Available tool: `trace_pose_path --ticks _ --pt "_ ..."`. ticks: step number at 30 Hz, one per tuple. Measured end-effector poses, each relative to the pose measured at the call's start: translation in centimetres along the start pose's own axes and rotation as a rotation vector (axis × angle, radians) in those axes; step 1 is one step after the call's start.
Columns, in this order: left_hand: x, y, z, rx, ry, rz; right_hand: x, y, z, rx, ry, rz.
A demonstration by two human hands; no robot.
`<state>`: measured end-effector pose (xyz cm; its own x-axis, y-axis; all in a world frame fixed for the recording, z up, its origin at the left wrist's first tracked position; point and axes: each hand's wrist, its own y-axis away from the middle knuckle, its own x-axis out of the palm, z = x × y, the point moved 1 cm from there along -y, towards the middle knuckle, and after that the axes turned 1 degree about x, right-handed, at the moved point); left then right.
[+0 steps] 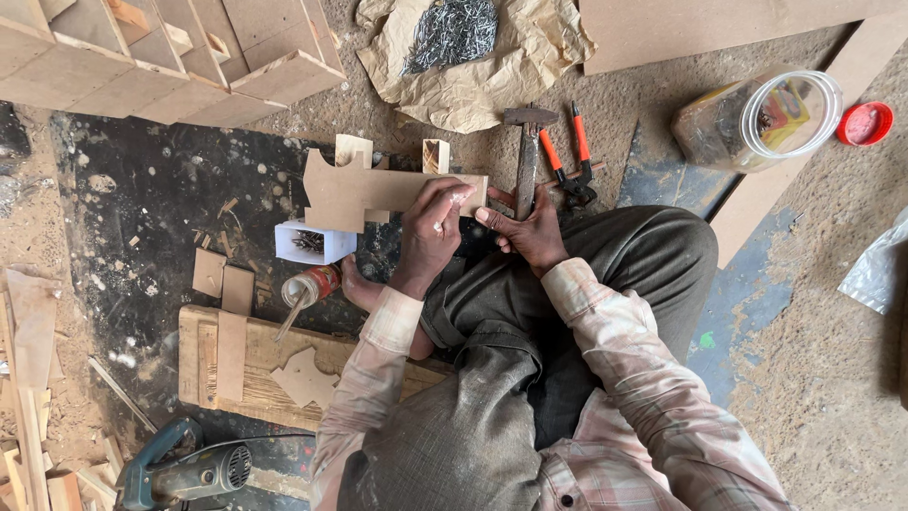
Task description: The person assembles small wooden pieces into a larger structure. They use a hammer to drive nails and a brush to apply glue to the joints, then press the pieces together to form the assembly.
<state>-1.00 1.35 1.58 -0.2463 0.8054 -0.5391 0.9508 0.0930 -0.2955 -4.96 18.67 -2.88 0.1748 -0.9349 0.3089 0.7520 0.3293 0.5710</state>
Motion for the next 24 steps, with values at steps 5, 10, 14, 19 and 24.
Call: trace_pose_path --ticks 5,10,14,19,24 --pt "1.2 0.0 0.7 -0.028 0.007 0.000 -0.1 0.0 -0.2 0.016 0.016 -0.009" --pt "1.2 0.3 0.9 -0.059 0.067 0.008 -0.1 0.0 -0.2 0.019 0.018 -0.007" --pt "0.6 0.3 0.9 -0.018 0.050 0.009 0.0 0.4 -0.1 0.029 -0.007 0.021" --pt "0.3 0.4 1.2 -0.012 0.067 0.074 -0.1 0.5 0.0 0.029 -0.015 0.044" --pt "0.6 0.6 1.2 0.026 0.007 0.065 -0.2 0.6 0.1 0.050 -0.007 0.046"
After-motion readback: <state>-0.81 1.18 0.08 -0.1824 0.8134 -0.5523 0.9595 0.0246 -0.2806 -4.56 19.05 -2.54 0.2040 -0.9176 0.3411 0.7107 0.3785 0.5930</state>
